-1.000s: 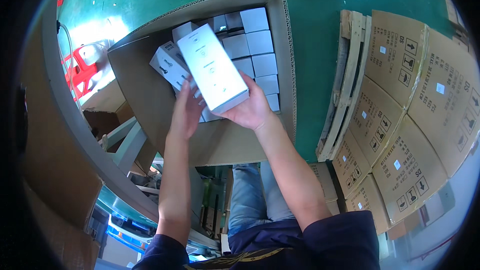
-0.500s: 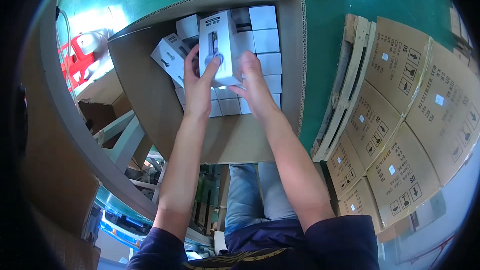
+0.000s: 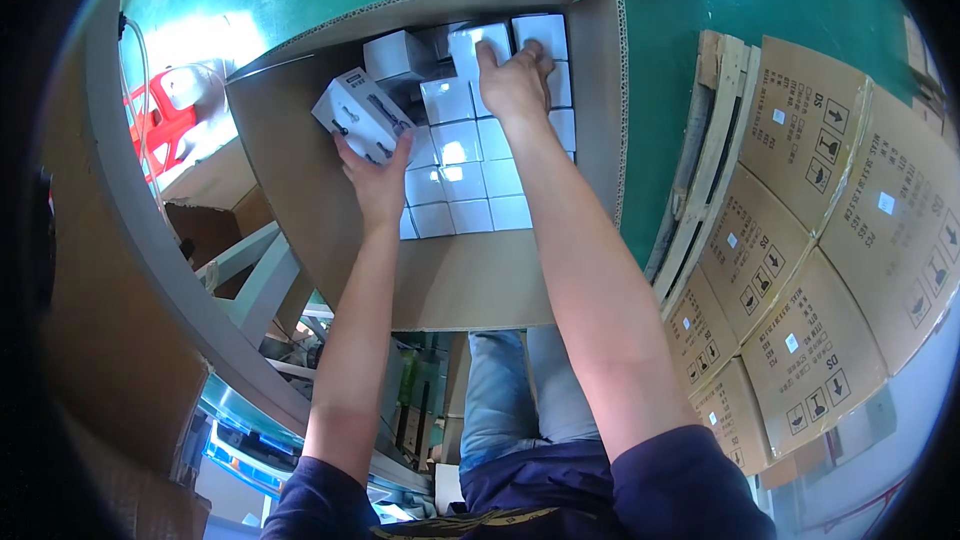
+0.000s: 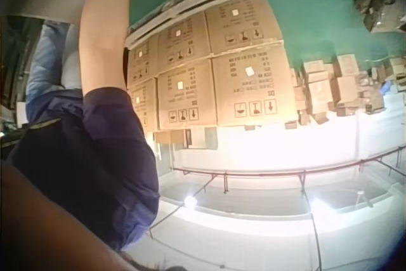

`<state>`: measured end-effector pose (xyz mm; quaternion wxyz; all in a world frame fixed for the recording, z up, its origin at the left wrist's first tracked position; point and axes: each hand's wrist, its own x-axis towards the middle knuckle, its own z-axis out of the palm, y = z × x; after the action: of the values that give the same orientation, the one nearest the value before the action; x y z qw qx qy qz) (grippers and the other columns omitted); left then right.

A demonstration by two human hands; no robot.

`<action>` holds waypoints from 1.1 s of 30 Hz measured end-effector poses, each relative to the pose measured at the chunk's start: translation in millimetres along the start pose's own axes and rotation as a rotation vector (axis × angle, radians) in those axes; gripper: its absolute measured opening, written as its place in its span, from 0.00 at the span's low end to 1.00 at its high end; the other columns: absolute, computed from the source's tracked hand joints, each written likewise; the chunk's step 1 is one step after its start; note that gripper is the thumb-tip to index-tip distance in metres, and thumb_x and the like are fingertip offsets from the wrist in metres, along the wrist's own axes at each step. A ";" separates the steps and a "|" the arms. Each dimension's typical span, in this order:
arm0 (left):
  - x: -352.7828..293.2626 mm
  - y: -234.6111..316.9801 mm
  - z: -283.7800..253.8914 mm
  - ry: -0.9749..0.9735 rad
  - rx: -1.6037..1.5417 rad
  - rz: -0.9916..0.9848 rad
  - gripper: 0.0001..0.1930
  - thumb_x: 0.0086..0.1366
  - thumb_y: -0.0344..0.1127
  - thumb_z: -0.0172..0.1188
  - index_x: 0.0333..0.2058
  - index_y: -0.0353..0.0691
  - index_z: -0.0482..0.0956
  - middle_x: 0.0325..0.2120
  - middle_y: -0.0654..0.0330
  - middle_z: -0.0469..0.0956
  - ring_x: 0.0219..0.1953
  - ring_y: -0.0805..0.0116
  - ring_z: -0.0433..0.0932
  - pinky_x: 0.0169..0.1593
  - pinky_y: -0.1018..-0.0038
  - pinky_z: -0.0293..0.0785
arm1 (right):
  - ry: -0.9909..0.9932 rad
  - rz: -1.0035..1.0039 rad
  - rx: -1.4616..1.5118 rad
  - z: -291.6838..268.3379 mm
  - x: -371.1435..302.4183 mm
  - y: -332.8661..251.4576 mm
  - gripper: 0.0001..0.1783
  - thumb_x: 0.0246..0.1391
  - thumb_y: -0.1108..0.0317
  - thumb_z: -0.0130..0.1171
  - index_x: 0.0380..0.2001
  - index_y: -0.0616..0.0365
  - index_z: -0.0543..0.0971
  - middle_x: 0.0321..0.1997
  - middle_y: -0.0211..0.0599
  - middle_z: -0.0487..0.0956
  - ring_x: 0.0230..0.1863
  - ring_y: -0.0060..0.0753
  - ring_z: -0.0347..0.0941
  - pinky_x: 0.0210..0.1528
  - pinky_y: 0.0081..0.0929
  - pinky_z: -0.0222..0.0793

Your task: Packing small product boxes into larger cardboard cartons and weighing them on a production floor scale.

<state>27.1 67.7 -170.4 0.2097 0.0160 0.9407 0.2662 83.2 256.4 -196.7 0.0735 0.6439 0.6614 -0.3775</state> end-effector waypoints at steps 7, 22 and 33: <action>16.1 -14.8 -2.2 0.062 -0.126 0.086 0.49 0.55 0.45 0.67 0.67 0.38 0.44 0.60 0.41 0.59 0.60 0.47 0.63 0.62 0.58 0.60 | -0.660 -0.397 0.247 9.4 -38.2 -10.7 0.38 0.48 0.56 0.66 0.59 0.60 0.66 0.57 0.46 0.71 0.55 0.43 0.70 0.56 0.34 0.66; 99.0 35.6 32.2 0.042 -0.091 0.317 0.30 0.59 0.52 0.62 0.52 0.34 0.71 0.49 0.43 0.74 0.53 0.45 0.72 0.57 0.59 0.66 | -0.597 0.218 0.672 -90.8 -125.3 50.0 0.40 0.53 0.52 0.63 0.64 0.59 0.61 0.56 0.40 0.72 0.50 0.30 0.72 0.42 0.26 0.73; 81.8 -27.5 42.5 -0.162 0.543 0.670 0.18 0.62 0.40 0.55 0.49 0.43 0.75 0.54 0.56 0.72 0.65 0.56 0.61 0.67 0.43 0.42 | -0.517 -0.171 0.597 -15.2 -57.8 -17.6 0.40 0.58 0.41 0.53 0.66 0.52 0.59 0.58 0.42 0.71 0.56 0.35 0.71 0.41 0.30 0.75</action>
<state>-28.1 76.7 -248.7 0.1732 0.3957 0.8999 0.0606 82.4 221.3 -145.2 0.0156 0.4633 0.5337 -0.7073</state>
